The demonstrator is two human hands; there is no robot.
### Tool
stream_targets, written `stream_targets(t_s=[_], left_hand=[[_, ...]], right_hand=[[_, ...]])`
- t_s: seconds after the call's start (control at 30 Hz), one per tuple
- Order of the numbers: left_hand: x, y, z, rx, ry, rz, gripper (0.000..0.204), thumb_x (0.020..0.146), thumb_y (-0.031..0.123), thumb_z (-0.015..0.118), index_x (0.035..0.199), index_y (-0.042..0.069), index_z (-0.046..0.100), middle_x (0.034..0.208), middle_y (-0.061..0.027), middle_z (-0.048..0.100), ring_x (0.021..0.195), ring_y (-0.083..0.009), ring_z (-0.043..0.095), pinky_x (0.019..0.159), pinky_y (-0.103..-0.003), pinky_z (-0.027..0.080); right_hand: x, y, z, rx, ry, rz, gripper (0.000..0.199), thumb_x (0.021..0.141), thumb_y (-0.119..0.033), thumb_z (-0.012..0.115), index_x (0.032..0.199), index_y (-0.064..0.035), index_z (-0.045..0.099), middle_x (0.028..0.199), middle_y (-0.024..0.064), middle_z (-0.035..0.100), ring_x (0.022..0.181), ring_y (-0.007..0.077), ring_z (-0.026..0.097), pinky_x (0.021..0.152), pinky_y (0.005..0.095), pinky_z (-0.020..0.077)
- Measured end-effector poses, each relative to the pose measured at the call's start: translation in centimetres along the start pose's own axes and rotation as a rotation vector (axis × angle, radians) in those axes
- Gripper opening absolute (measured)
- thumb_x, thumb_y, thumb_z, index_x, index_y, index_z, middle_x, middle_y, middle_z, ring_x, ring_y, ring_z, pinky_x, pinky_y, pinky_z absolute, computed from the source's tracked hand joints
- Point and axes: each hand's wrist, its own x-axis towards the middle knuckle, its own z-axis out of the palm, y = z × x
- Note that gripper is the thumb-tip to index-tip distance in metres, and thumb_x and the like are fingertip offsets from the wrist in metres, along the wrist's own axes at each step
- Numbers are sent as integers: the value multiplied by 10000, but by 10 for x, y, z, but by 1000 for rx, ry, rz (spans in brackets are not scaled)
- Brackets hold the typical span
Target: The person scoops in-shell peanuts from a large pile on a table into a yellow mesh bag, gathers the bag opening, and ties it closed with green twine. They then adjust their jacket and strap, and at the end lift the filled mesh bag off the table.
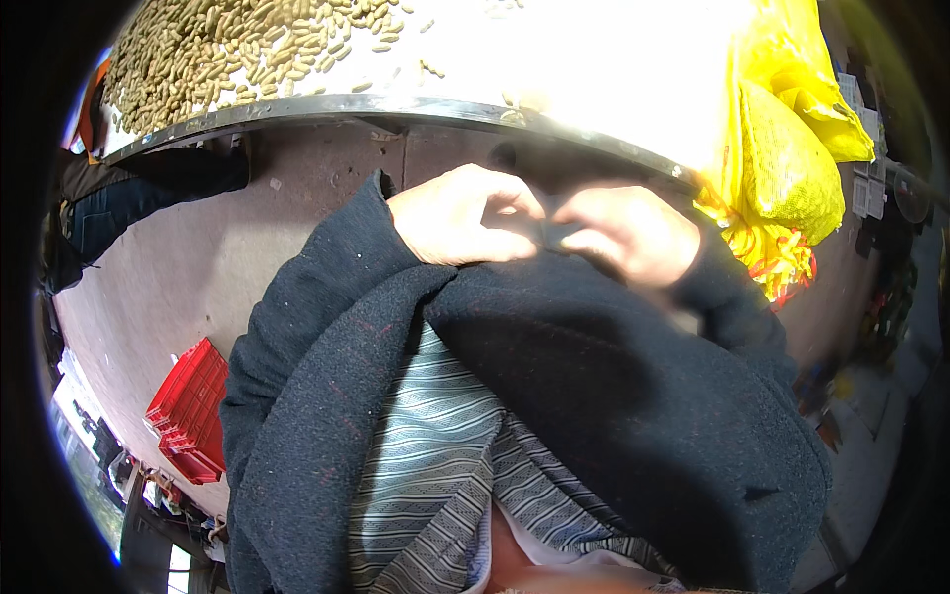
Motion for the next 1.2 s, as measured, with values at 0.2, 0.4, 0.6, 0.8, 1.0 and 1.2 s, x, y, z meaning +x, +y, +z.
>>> stream_targets(t_s=[0.2,0.4,0.6,0.8,1.0,1.2], left_hand=[[-2,-6,-3,-75,-10,5,444,842,174,721,1237,-7,624,1104,-107,674,988,-165,616,939,-302,490],[-4,-11,-6,-369,-49,-77,403,873,133,691,1246,-2,620,1128,-91,661,1007,-141,600,941,-284,483],[0,-2,0,-75,-34,-62,291,888,149,686,1135,4,638,990,-50,657,910,-122,588,874,-268,485],[-1,6,12,-8,67,-96,199,909,151,661,1047,12,624,885,-20,619,825,-97,552,794,-256,472],[4,-4,13,-175,80,-45,171,950,162,634,1022,7,626,888,3,621,821,-64,546,766,-231,464],[5,-18,15,-171,120,-129,186,962,177,640,1038,7,647,907,-6,647,824,-54,567,772,-213,475]], right_hand=[[0,3,-2,10,-15,-30,289,931,-263,637,1076,-13,641,936,171,681,863,326,675,774,384,544],[1,2,-6,64,-68,-8,330,916,-282,657,1111,-18,628,959,182,677,881,338,670,789,389,541],[1,1,-8,82,-28,6,325,897,-246,670,1118,-14,621,957,178,670,877,342,663,795,394,536],[1,-11,-11,-212,501,-108,184,827,-98,704,974,-1,648,893,140,658,813,292,649,744,359,526],[-3,-23,5,-221,398,-122,300,835,-207,754,1015,2,635,911,151,629,825,288,628,740,376,523],[4,-12,26,-82,284,-33,446,877,-281,714,1190,14,597,1014,178,630,904,322,626,833,409,518]])
